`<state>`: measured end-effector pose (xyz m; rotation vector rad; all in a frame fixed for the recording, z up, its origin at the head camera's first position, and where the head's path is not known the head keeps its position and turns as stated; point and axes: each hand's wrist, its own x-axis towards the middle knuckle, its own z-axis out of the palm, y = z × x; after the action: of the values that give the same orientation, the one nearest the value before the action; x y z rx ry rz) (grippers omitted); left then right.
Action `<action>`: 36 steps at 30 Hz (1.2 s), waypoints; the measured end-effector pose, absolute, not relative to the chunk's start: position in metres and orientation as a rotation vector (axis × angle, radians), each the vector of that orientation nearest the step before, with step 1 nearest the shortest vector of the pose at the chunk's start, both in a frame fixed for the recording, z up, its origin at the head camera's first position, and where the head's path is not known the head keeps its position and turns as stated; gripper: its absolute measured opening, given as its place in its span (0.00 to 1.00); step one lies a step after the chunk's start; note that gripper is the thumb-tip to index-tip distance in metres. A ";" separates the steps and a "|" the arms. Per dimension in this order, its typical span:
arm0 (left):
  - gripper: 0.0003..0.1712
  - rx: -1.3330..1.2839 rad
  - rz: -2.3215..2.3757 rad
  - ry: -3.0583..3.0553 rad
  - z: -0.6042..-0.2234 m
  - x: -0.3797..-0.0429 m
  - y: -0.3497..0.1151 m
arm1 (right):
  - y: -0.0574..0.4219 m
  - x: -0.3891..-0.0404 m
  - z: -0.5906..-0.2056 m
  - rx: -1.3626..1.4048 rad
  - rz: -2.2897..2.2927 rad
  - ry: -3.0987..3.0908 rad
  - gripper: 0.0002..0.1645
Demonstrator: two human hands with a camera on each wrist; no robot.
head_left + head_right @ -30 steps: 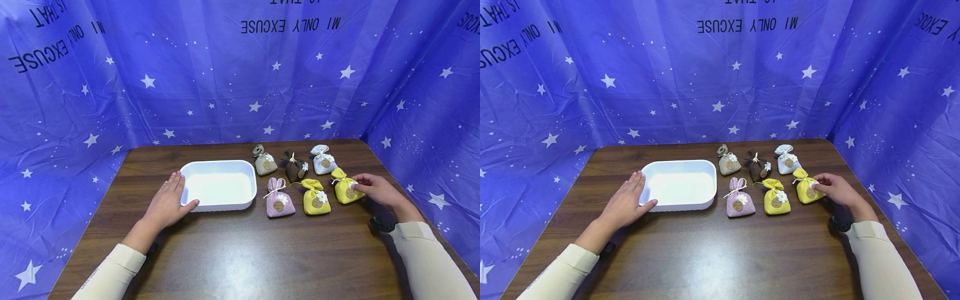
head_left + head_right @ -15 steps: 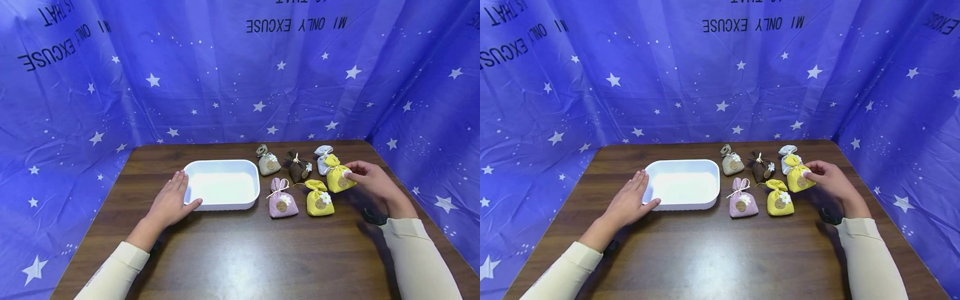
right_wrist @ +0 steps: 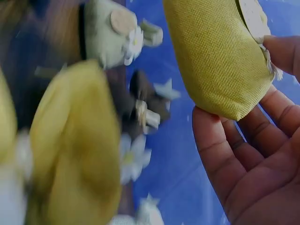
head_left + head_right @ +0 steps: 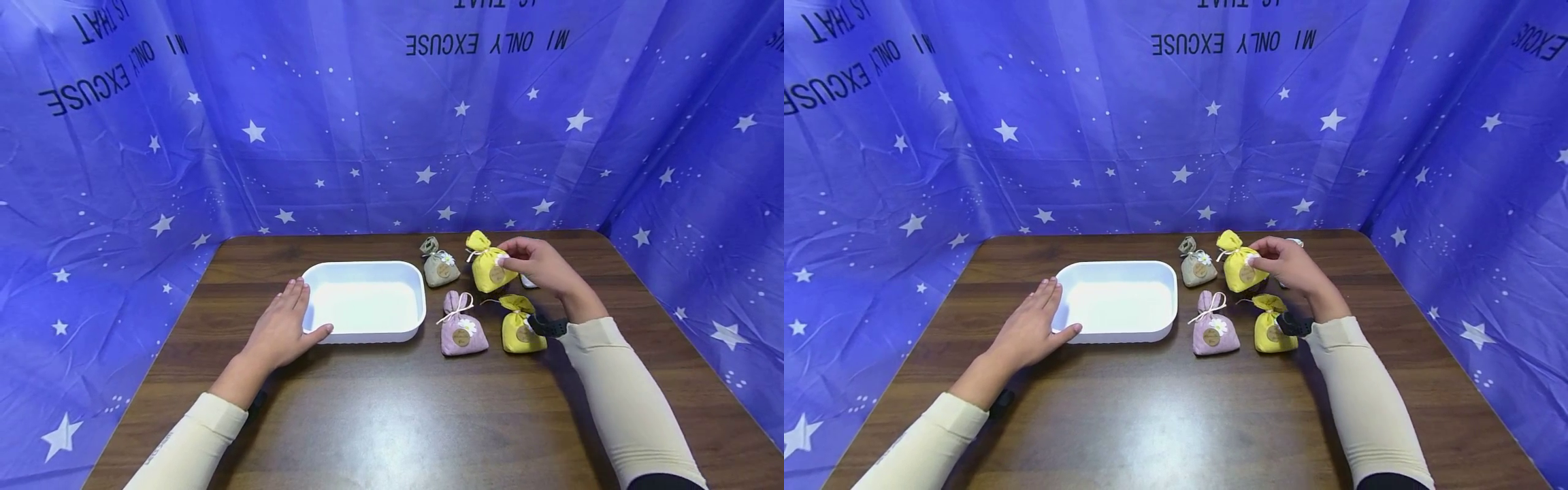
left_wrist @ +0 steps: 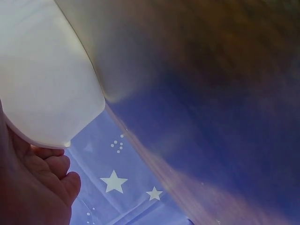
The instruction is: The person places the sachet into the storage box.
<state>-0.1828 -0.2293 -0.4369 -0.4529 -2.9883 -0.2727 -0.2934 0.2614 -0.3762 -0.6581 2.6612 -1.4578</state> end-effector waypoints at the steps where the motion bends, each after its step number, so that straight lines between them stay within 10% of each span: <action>1: 0.60 -0.455 -0.273 -2.985 -0.437 -0.183 -0.229 | 0.255 -0.295 -0.375 -0.658 -1.455 2.658 0.17; 36: 0.60 -0.428 -0.266 -3.002 -0.437 -0.181 -0.228 | 0.080 -0.335 -0.353 -0.743 -1.563 2.442 0.14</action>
<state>-0.1810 -0.2285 -0.4366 -0.4281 -3.0020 -0.2664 -0.3346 0.0802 -0.3532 -0.7431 2.4418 -1.5635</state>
